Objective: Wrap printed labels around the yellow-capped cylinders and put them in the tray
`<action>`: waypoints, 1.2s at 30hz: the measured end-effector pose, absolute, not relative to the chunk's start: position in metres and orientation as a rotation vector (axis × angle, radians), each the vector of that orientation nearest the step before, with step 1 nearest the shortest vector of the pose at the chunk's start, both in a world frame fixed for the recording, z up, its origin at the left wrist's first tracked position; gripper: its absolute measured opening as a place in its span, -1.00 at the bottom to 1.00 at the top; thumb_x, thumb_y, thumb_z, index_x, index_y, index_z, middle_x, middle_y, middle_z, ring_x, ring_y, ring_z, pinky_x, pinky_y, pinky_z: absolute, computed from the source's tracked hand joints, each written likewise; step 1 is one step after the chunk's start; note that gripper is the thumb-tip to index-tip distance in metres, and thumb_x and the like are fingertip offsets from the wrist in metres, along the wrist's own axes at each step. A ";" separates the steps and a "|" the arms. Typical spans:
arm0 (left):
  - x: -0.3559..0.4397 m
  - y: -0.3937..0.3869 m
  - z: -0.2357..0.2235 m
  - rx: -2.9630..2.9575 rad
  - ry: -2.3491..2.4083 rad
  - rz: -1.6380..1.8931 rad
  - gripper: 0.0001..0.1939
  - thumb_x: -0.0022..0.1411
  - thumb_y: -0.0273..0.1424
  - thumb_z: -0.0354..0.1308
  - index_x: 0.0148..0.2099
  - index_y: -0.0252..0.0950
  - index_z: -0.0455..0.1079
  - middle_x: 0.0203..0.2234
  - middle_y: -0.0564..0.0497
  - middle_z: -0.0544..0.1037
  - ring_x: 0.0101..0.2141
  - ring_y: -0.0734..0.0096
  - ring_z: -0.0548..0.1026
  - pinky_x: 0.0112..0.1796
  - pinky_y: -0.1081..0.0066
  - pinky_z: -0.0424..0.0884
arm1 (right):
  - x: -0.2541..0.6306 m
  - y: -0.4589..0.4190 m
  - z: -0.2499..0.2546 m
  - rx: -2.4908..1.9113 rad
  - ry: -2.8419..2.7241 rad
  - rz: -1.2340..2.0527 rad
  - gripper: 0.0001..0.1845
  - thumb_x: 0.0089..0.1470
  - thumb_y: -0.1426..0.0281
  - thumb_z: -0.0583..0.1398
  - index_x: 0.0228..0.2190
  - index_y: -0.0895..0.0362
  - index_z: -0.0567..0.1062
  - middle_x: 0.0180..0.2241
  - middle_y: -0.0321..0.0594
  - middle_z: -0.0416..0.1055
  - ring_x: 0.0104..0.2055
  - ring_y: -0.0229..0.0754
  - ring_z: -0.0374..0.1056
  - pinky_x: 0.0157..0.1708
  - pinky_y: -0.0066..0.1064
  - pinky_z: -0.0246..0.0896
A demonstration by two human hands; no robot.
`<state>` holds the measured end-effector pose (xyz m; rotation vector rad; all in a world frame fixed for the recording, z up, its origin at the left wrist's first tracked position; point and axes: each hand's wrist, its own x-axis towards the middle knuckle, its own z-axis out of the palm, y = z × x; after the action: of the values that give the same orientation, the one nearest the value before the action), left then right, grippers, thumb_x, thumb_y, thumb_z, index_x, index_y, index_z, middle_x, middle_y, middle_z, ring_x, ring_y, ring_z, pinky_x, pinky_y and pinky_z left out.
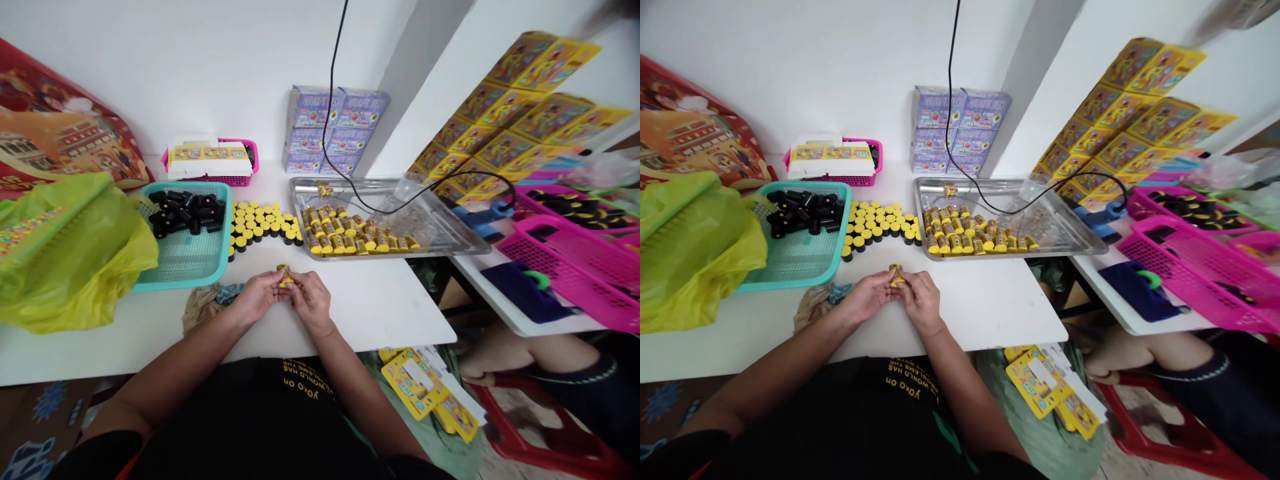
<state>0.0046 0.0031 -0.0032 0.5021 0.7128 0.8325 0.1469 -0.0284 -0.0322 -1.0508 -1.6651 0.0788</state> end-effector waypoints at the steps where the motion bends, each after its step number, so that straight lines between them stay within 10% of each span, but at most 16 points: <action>1: 0.004 0.004 -0.002 0.481 0.706 0.839 -0.79 0.03 -0.37 0.34 -0.39 -0.39 0.42 -0.49 -0.02 0.51 -0.46 0.44 0.48 -0.32 0.40 0.38 | 0.146 -0.029 -0.031 -1.049 -1.663 0.108 -0.76 0.16 0.46 0.18 -0.11 0.09 0.50 -0.40 -0.20 0.44 -0.35 -0.19 0.33 -0.36 -0.33 0.33; 15: 0.006 0.001 -0.001 0.518 0.750 0.909 -0.64 -0.15 -0.30 0.46 -0.40 -0.37 0.39 -0.54 0.07 0.44 -0.51 0.55 0.39 -0.47 0.51 0.27 | 0.144 -0.029 -0.031 -1.056 -1.644 0.416 -0.81 0.14 0.32 0.21 -0.18 0.05 0.50 -0.39 -0.25 0.44 -0.39 -0.23 0.37 -0.36 -0.36 0.33; 36: 0.004 0.002 0.002 0.581 0.775 0.941 -0.76 0.11 -0.30 0.28 -0.34 -0.36 0.33 -0.51 -0.02 0.51 -0.52 0.41 0.50 -0.44 0.38 0.45 | 0.146 -0.030 -0.032 -1.156 -1.579 0.348 -0.80 0.21 0.35 0.13 -0.15 0.07 0.49 -0.33 -0.21 0.44 -0.30 -0.21 0.39 -0.30 -0.34 0.34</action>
<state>0.0043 0.0016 0.0017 0.5807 0.7751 0.9406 0.1458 -0.0304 -0.0322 -1.1561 -1.5793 0.3480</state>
